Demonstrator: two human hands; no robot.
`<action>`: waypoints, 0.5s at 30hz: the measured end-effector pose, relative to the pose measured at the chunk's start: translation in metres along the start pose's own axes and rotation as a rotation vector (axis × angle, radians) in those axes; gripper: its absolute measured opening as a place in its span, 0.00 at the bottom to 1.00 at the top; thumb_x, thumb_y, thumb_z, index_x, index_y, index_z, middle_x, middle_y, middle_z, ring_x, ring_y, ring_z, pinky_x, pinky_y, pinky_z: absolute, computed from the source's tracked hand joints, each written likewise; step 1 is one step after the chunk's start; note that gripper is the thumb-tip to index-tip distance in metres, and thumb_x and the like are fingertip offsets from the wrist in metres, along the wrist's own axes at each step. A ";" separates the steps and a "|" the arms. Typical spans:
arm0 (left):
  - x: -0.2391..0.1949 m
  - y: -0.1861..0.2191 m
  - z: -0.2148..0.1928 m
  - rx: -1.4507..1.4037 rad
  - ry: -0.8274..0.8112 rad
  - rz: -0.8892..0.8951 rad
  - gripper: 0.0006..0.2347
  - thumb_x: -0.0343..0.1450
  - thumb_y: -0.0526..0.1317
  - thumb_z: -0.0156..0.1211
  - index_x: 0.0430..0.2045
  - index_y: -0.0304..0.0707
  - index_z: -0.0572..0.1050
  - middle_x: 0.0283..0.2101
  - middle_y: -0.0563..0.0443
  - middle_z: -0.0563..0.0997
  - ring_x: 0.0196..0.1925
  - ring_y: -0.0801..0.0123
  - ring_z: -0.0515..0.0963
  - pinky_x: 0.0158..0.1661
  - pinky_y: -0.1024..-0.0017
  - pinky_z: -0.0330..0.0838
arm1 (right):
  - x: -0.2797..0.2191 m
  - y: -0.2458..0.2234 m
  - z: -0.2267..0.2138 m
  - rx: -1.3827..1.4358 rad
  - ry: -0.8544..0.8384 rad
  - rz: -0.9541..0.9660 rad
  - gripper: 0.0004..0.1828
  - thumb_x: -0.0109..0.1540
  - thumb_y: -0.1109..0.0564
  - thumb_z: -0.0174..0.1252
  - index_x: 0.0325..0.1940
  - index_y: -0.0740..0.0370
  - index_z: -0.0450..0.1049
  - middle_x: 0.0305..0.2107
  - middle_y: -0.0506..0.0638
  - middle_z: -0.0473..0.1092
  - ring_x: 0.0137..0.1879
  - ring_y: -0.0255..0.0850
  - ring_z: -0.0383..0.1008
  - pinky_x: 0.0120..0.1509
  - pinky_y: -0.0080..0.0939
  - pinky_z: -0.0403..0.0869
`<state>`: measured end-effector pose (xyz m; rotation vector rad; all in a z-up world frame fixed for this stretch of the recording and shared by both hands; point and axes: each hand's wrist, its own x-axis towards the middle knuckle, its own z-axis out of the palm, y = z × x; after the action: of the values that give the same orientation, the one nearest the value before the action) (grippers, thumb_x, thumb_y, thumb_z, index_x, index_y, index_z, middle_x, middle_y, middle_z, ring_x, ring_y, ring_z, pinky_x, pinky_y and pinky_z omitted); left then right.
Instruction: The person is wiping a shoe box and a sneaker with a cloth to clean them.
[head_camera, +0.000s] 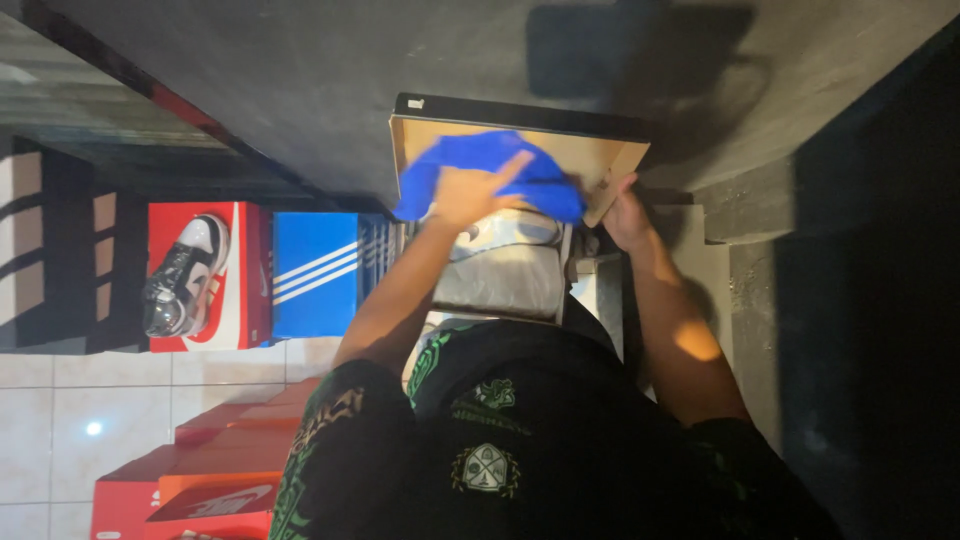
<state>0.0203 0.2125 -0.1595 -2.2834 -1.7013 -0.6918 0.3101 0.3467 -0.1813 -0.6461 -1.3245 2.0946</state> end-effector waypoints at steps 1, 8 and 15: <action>-0.014 -0.015 0.009 0.074 0.024 -0.217 0.32 0.67 0.65 0.59 0.67 0.68 0.63 0.28 0.47 0.80 0.34 0.51 0.84 0.42 0.42 0.72 | 0.004 0.002 -0.010 -0.006 -0.006 -0.014 0.47 0.66 0.21 0.25 0.79 0.51 0.51 0.72 0.53 0.56 0.75 0.50 0.59 0.81 0.59 0.56; 0.012 0.006 0.026 0.128 -0.135 -0.650 0.40 0.62 0.56 0.69 0.71 0.54 0.57 0.29 0.41 0.83 0.36 0.44 0.85 0.46 0.24 0.64 | 0.008 0.018 -0.035 -0.101 0.060 0.072 0.40 0.67 0.22 0.27 0.73 0.42 0.59 0.60 0.39 0.67 0.64 0.31 0.69 0.77 0.45 0.66; 0.088 0.091 0.018 0.392 -0.109 -0.791 0.42 0.55 0.66 0.73 0.64 0.49 0.67 0.65 0.07 0.55 0.58 0.37 0.77 0.44 0.42 0.79 | 0.003 -0.010 -0.002 -0.050 0.012 -0.023 0.33 0.71 0.30 0.30 0.69 0.44 0.67 0.67 0.39 0.63 0.73 0.36 0.62 0.82 0.47 0.59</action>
<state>0.1301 0.2664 -0.1222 -1.3749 -2.5328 -0.2979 0.3109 0.3535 -0.1731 -0.6603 -1.3755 2.0413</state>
